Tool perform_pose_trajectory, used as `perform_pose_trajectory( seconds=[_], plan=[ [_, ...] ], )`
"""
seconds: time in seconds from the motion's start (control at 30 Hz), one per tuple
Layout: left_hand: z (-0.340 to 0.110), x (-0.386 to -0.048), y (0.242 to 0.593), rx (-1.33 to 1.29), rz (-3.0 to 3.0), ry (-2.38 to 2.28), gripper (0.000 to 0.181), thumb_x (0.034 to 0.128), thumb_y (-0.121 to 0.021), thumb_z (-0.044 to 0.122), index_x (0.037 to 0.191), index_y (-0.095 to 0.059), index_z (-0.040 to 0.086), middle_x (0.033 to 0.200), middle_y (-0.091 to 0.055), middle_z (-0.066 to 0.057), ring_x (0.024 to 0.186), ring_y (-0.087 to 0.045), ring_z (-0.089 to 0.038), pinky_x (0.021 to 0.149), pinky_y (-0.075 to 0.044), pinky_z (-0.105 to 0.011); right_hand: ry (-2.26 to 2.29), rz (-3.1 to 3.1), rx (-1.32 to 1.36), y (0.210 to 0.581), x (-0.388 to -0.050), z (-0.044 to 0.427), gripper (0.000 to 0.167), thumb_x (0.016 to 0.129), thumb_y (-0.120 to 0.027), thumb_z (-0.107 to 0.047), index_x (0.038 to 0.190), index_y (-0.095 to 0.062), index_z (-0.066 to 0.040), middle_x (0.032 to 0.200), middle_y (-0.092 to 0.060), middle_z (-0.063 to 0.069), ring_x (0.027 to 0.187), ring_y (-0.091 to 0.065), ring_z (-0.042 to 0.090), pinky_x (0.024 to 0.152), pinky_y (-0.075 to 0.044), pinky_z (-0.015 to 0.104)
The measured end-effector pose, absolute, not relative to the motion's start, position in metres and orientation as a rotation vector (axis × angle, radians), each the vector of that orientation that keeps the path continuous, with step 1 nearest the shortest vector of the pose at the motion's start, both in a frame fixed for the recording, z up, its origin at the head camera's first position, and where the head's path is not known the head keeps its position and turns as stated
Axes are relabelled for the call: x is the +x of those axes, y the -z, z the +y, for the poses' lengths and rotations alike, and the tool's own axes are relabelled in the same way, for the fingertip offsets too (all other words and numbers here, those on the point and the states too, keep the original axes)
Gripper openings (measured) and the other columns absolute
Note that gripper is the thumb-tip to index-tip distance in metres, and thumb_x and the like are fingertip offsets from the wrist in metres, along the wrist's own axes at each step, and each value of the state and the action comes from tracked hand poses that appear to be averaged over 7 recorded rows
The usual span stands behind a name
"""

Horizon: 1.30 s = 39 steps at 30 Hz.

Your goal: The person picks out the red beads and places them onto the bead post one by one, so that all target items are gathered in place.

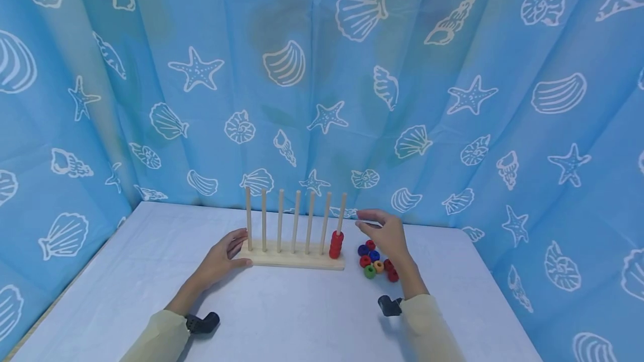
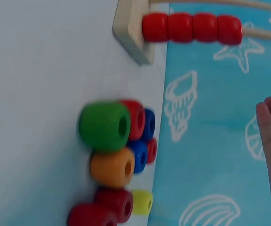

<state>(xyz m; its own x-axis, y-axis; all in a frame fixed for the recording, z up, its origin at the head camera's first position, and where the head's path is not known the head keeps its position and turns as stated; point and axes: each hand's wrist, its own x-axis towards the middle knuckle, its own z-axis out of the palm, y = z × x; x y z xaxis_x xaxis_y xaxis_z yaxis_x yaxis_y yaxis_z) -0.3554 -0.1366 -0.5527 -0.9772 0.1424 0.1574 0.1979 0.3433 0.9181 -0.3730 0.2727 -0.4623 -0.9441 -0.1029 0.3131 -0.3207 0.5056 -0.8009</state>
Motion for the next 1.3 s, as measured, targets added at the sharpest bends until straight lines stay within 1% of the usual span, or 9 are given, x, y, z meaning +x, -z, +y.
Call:
perform_pose_trajectory(
  seconds=[0.17,0.27,0.43,0.5,0.7,0.87,1.07,1.3],
  plan=[
    [-0.137,-0.356,0.554,-0.332,-2.533,1.729,0.086,0.0737,-0.083,0.002,0.147,-0.038,0.003,0.144,-0.047,-0.014,0.135,-0.043,-0.027,0.108,-0.038,-0.023,-1.367,-2.596,0.284,0.466,-0.377,0.287,0.036,0.091,-0.070,-0.028,0.123,-0.065,-0.013,0.122,-0.066,0.005,0.117,-0.060,0.025,0.099,-0.052,0.045],
    [-0.137,-0.356,0.555,-0.340,-2.525,1.739,0.086,0.0739,-0.083,0.003,0.147,-0.038,0.003,0.145,-0.047,-0.014,0.135,-0.043,-0.027,0.108,-0.038,-0.022,-1.347,-2.645,0.227,0.475,-0.381,0.294,0.036,0.091,-0.071,-0.026,0.124,-0.065,-0.012,0.122,-0.066,0.007,0.119,-0.058,0.027,0.101,-0.050,0.047],
    [-0.138,-0.356,0.558,-0.349,-2.519,1.759,0.086,0.0735,-0.084,0.004,0.147,-0.038,0.003,0.145,-0.046,-0.015,0.136,-0.042,-0.028,0.109,-0.037,-0.024,-1.319,-2.734,0.136,0.493,-0.387,0.303,0.035,0.091,-0.071,-0.019,0.124,-0.064,-0.010,0.122,-0.066,0.010,0.120,-0.058,0.031,0.100,-0.051,0.047],
    [-0.138,-0.356,0.559,-0.346,-2.521,1.767,0.087,0.0737,-0.084,0.004,0.147,-0.038,0.003,0.146,-0.045,-0.015,0.136,-0.042,-0.027,0.109,-0.037,-0.024,-1.319,-2.762,0.104,0.499,-0.389,0.306,0.034,0.091,-0.071,-0.017,0.123,-0.065,-0.010,0.123,-0.065,0.010,0.119,-0.058,0.031,0.100,-0.051,0.046],
    [-0.139,-0.356,0.556,-0.333,-2.538,1.748,0.086,0.0744,-0.083,0.004,0.147,-0.037,0.005,0.146,-0.045,-0.012,0.137,-0.042,-0.024,0.107,-0.036,-0.018,-1.311,-2.815,0.032,0.510,-0.393,0.310,0.035,0.089,-0.072,-0.016,0.123,-0.065,-0.014,0.124,-0.064,0.008,0.118,-0.058,0.031,0.100,-0.052,0.046],
    [-0.139,-0.356,0.555,-0.341,-2.537,1.756,0.085,0.0751,-0.083,0.004,0.147,-0.037,0.005,0.147,-0.045,-0.012,0.136,-0.042,-0.023,0.107,-0.036,-0.017,-1.287,-2.839,0.016,0.516,-0.395,0.313,0.036,0.089,-0.072,-0.015,0.124,-0.065,-0.012,0.125,-0.064,0.010,0.119,-0.057,0.033,0.100,-0.051,0.049],
    [-0.140,-0.357,0.556,-0.349,-2.537,1.763,0.086,0.0748,-0.083,0.004,0.148,-0.037,0.005,0.147,-0.045,-0.011,0.137,-0.041,-0.023,0.107,-0.035,-0.017,-1.309,-2.844,-0.011,0.519,-0.396,0.314,0.033,0.089,-0.071,-0.012,0.122,-0.065,-0.010,0.122,-0.065,0.011,0.116,-0.058,0.032,0.100,-0.051,0.049],
    [-0.140,-0.357,0.556,-0.347,-2.530,1.764,0.086,0.0741,-0.084,0.005,0.147,-0.038,0.005,0.146,-0.046,-0.012,0.136,-0.042,-0.024,0.107,-0.036,-0.018,-1.354,-2.855,-0.026,0.520,-0.394,0.309,0.034,0.089,-0.071,-0.015,0.123,-0.065,-0.014,0.124,-0.064,0.009,0.115,-0.059,0.030,0.100,-0.052,0.048]
  ],
)
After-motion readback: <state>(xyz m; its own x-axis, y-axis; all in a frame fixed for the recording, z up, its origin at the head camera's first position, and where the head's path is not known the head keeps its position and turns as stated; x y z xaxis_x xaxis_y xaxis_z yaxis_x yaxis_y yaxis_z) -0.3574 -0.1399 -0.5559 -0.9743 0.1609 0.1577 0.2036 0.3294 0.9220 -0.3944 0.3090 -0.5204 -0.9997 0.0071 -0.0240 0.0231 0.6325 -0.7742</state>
